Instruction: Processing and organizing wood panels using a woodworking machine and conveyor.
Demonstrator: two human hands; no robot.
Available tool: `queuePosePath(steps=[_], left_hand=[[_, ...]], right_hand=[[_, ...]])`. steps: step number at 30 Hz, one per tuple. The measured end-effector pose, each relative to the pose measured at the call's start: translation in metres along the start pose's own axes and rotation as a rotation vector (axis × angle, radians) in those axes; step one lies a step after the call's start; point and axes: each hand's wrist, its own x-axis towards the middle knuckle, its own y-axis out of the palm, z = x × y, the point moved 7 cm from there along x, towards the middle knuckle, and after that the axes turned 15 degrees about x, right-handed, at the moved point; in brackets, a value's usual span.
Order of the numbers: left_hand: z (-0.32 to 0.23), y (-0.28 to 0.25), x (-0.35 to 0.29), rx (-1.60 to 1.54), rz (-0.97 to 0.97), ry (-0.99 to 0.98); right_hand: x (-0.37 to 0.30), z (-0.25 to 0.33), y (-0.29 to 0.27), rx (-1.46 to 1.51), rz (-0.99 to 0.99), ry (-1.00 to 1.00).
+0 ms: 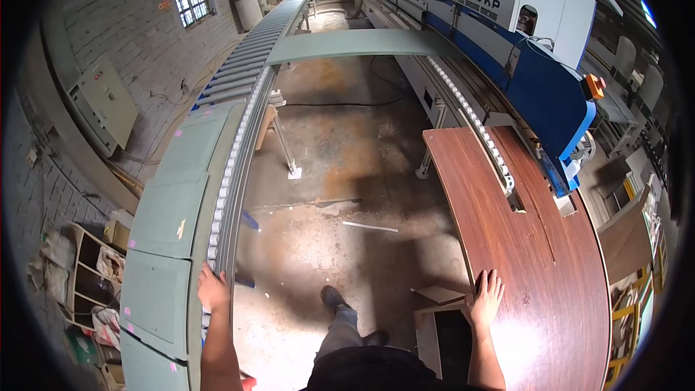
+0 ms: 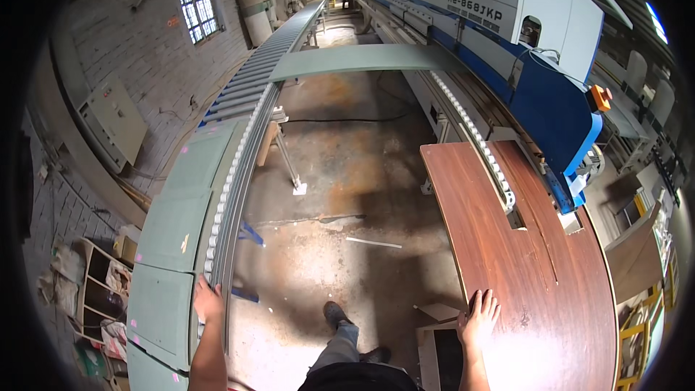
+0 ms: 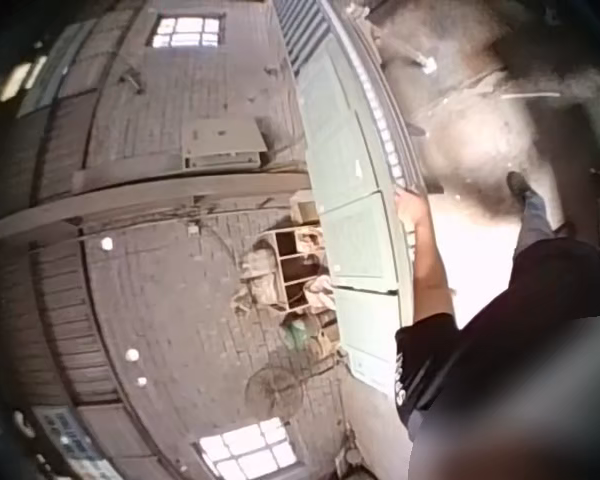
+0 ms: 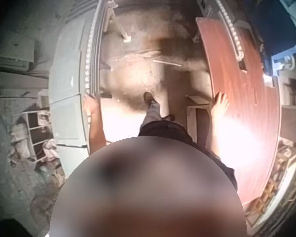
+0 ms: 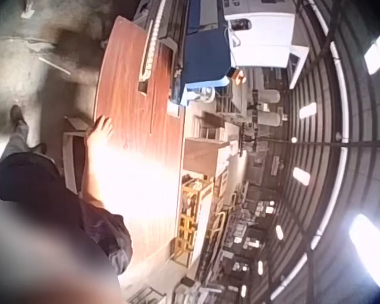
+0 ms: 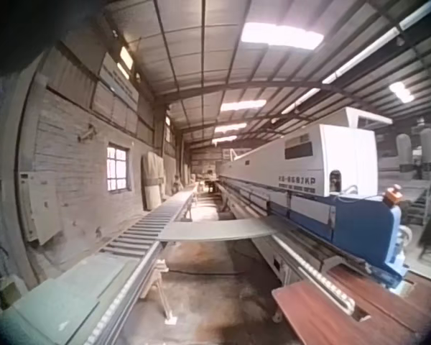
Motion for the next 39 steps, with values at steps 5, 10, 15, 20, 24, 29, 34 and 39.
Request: queuePosePath(steps=[5,10,15,20,24,29,34,39], left_hand=[[0.004,0.002,-0.001,-0.01,-0.009,-0.004],[0.001,-0.001,-0.001,-0.004,-0.012,0.0],[0.0,-0.004,-0.001,0.015,0.016,-0.009],[0.01,0.005,0.002,0.007,0.032,-0.058],[0.005,0.007,0.005,-0.014,0.028,-0.021],[0.01,0.012,0.005,0.023,-0.011,0.005],[0.009,0.007,0.005,0.038,0.0,-0.004],[0.011,0.008,0.004,0.017,0.009,-0.006]], right_hand=[[0.001,0.004,-0.003,0.012,0.005,0.009],[0.0,0.001,-0.001,0.014,-0.01,0.002],[0.001,0.003,-0.002,0.021,-0.001,0.007],[0.001,0.008,0.0,0.035,0.032,-0.017],[-0.002,-0.007,0.006,0.007,-0.019,0.013],[-0.001,-0.006,0.011,-0.011,-0.011,-0.009],[-0.002,-0.007,0.011,-0.037,-0.021,-0.047],[-0.003,-0.007,0.011,-0.052,-0.008,-0.048]])
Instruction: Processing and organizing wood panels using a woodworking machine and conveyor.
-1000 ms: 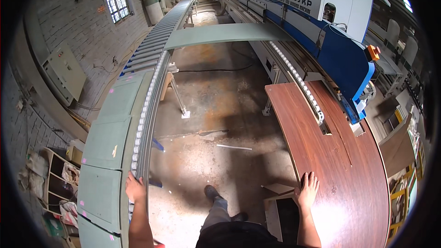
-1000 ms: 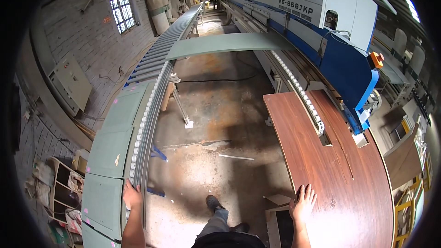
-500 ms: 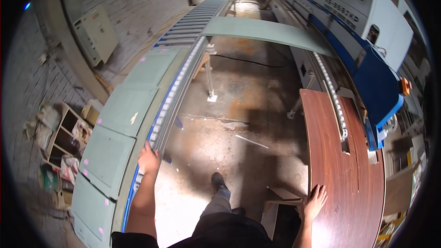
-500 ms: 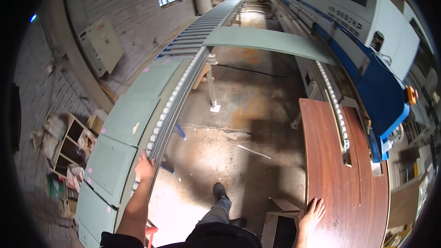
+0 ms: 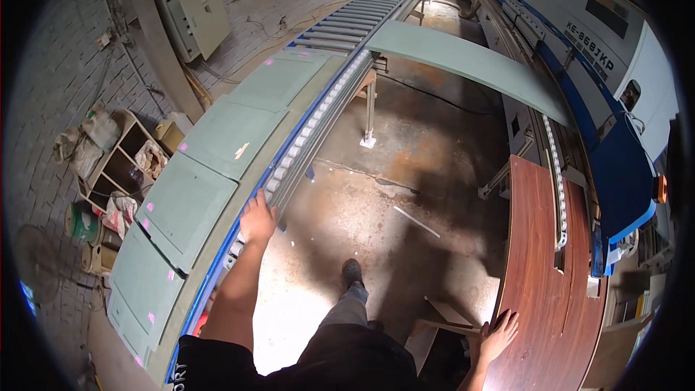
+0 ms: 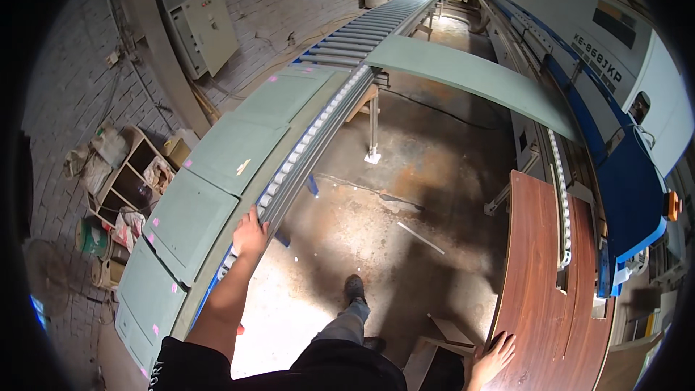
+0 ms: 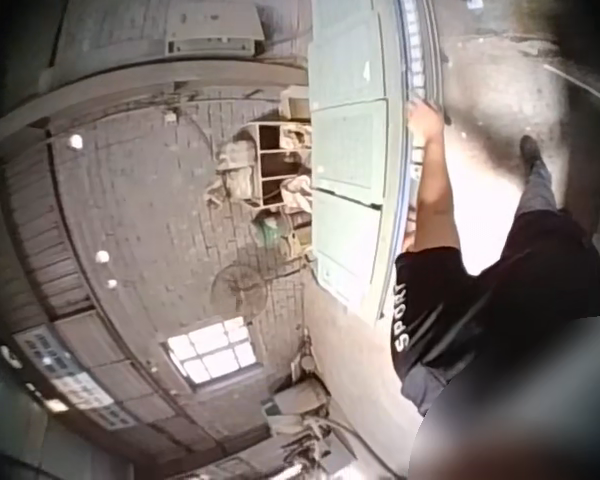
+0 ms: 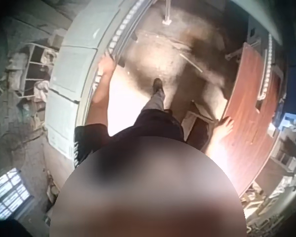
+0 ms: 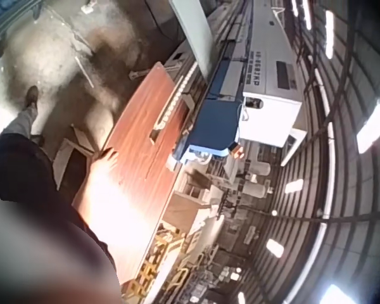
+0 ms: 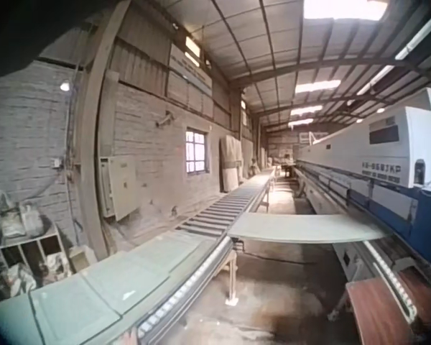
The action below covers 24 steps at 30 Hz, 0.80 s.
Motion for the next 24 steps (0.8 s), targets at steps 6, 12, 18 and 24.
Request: queuePosePath(steps=[6,12,18,24], left_hand=[[0.001,0.0,0.0,-0.024,0.046,-0.014],[0.006,0.001,0.005,-0.146,0.075,-0.021],[0.022,0.006,0.014,-0.249,0.114,-0.06],[0.042,0.0,0.041,-0.49,0.157,-0.021]], right_hand=[[0.0,-0.001,0.002,-0.021,0.015,-0.018],[-0.002,-0.011,0.007,0.026,0.032,-0.016],[0.019,-0.007,0.034,0.215,-0.004,0.076],[0.074,0.304,0.076,1.17,0.455,0.009]])
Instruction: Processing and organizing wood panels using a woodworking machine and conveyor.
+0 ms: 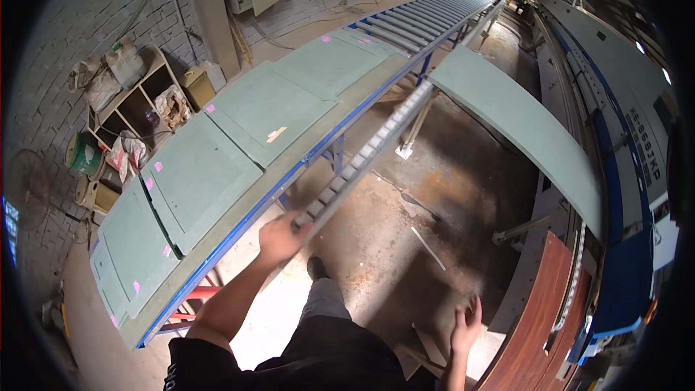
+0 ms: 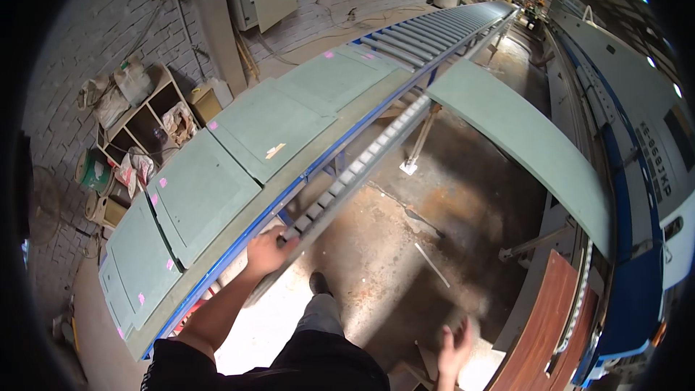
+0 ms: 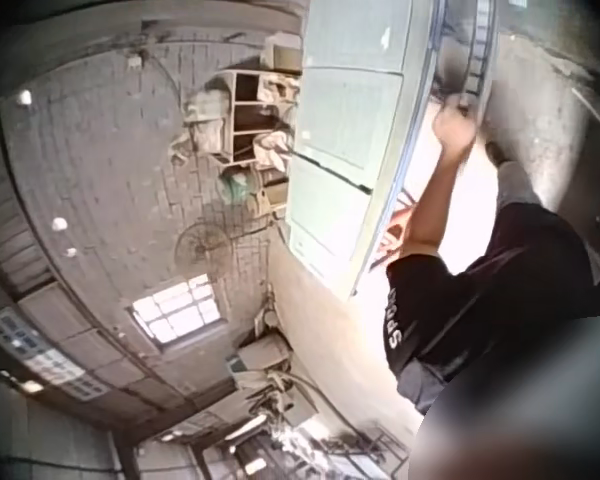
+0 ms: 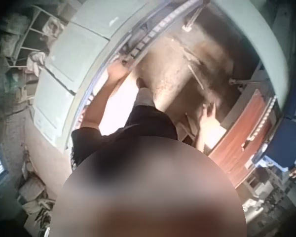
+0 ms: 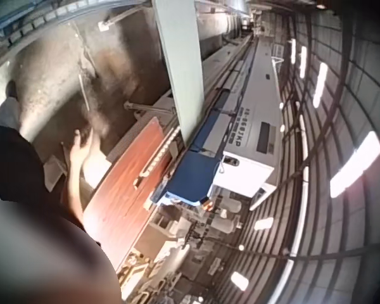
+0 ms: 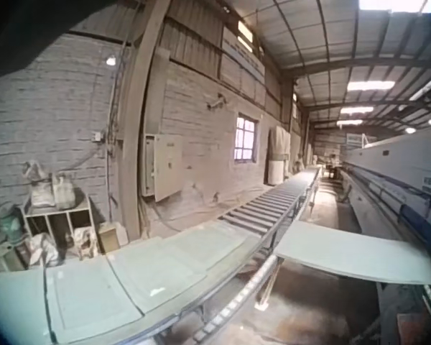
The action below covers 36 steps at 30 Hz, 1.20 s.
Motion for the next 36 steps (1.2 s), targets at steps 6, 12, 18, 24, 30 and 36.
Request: queuePosePath(steps=[6,12,18,24,30,36], left_hand=[[0.079,0.085,0.058,-0.981,0.857,-0.236],[0.136,0.158,0.13,-1.456,0.569,-0.68],[0.183,0.231,0.18,-1.593,0.324,-1.007],[0.204,0.282,0.238,-1.536,0.067,-1.229],[0.238,0.247,0.307,-1.625,-0.073,-0.995],[0.242,0.236,0.393,-1.842,-0.048,-1.073]], right_hand=[[0.1,0.124,0.406,0.382,0.79,0.113],[0.203,0.012,0.713,0.258,0.856,0.588],[0.25,-0.163,0.81,0.036,0.616,0.844],[0.288,-0.208,0.844,0.344,0.315,0.967],[0.325,-0.155,0.852,0.696,0.522,0.988],[0.341,-0.132,0.852,0.692,0.681,0.814]])
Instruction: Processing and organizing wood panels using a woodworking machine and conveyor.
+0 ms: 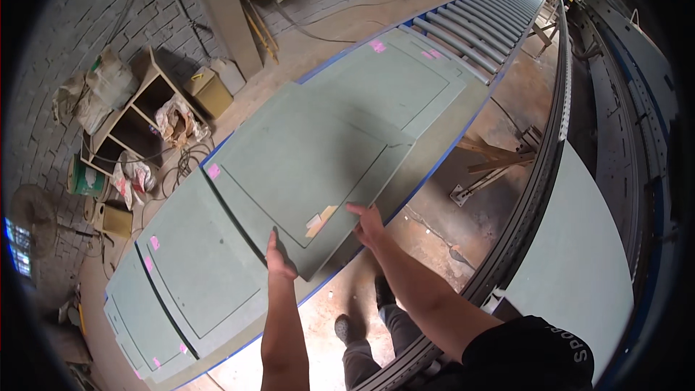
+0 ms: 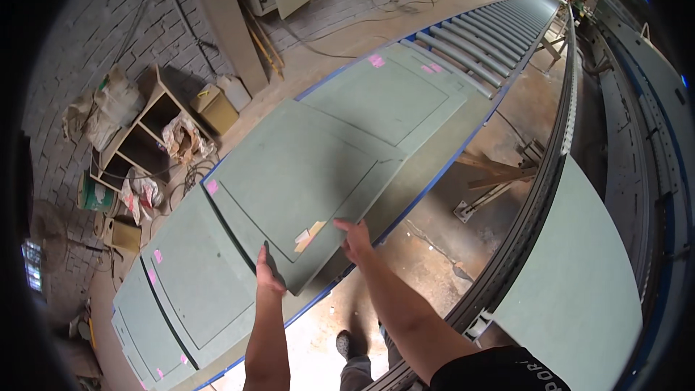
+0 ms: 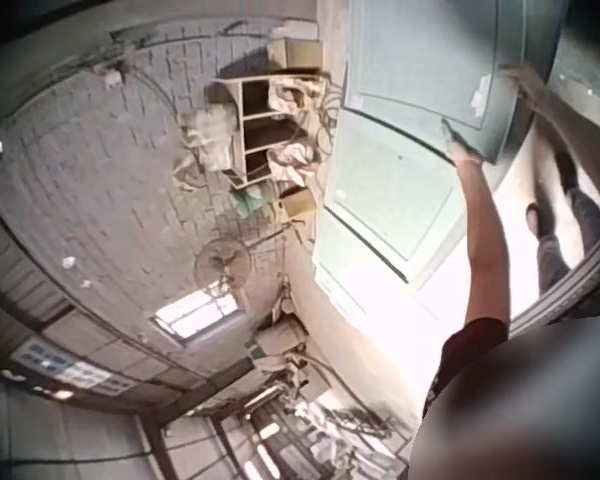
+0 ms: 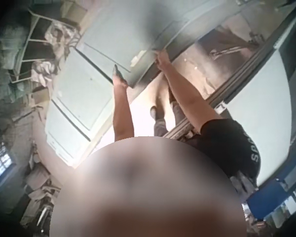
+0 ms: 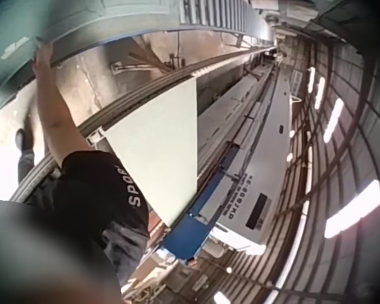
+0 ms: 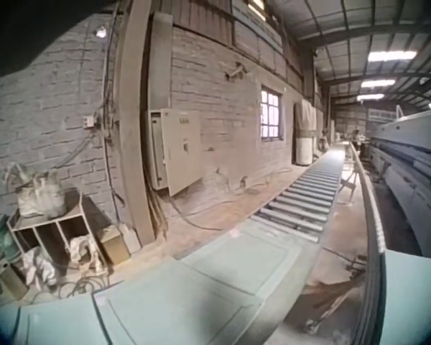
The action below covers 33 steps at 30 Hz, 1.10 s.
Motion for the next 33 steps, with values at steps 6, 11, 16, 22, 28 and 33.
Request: queuePosePath(steps=[6,11,16,22,28,33], left_hand=[[-0.003,0.009,-0.007,0.26,-0.417,0.26],[-0.011,0.061,-0.001,0.378,-0.473,0.301],[-0.036,0.159,0.036,0.416,-0.399,0.294],[-0.019,0.227,0.085,0.296,-0.251,0.343],[-0.005,0.227,0.112,0.647,-0.21,0.265],[-0.021,0.194,0.036,1.0,0.028,0.812]], right_hand=[[-0.009,0.011,0.007,0.23,0.125,0.025],[0.01,0.058,0.016,0.3,0.149,-0.079],[0.054,0.133,0.005,0.247,0.06,-0.185],[0.109,0.185,-0.037,0.195,0.101,-0.139],[0.152,0.2,-0.068,-0.245,-0.179,-0.016],[0.148,0.197,-0.061,-0.528,-0.285,0.025]])
